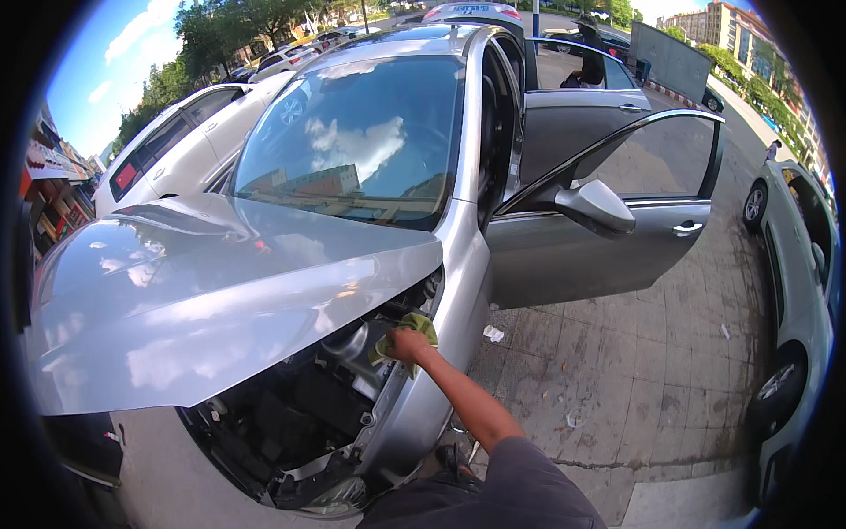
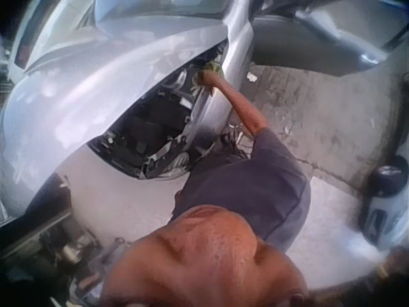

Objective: The person wipes the engine bay of a silver car with a green microfiber cloth, moving around the open hood to clean various components. They then wipe the underside of the hood and the front bumper area before the clip ends.

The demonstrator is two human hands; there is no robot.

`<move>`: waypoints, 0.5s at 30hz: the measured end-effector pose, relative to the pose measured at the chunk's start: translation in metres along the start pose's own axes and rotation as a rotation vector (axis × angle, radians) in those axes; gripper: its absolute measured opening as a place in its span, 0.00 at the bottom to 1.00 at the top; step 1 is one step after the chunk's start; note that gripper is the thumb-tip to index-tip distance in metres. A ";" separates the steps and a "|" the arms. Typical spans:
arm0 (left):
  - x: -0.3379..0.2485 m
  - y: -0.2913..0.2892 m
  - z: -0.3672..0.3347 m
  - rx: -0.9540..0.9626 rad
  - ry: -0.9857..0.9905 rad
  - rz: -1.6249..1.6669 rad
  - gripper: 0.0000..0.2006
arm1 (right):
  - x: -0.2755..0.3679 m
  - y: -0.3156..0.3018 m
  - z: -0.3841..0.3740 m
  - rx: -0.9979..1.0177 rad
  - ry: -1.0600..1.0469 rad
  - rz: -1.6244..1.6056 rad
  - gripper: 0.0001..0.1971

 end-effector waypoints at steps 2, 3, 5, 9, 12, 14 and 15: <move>-0.012 0.003 0.004 -0.014 0.002 0.014 0.17 | -0.008 -0.030 -0.020 0.025 0.060 0.345 0.14; -0.019 0.003 0.007 -0.018 0.006 0.020 0.17 | -0.009 -0.044 -0.026 -0.091 0.058 0.436 0.14; -0.032 0.002 0.013 -0.038 0.027 0.035 0.17 | -0.007 -0.056 -0.030 -0.271 0.069 0.660 0.14; -0.046 0.001 0.022 -0.055 0.046 0.060 0.17 | -0.020 0.008 -0.012 0.095 0.198 0.417 0.16; -0.047 0.003 0.022 -0.057 0.047 0.064 0.16 | -0.021 0.058 0.000 -0.081 0.104 0.641 0.17; -0.045 0.003 0.018 -0.051 0.044 0.064 0.16 | -0.022 0.088 0.001 -0.046 0.066 0.911 0.16; -0.042 0.003 0.014 -0.048 0.041 0.062 0.16 | -0.023 0.097 0.000 -0.081 0.067 0.910 0.15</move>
Point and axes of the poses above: each hand's wrist, its own z-axis away from the middle knuckle, its own y-axis out of the palm, x = y × z, the point moved 4 cm from there along -z, towards the middle knuckle, and after that the axes turned 10 degrees about -y, right-handed, at the moved point
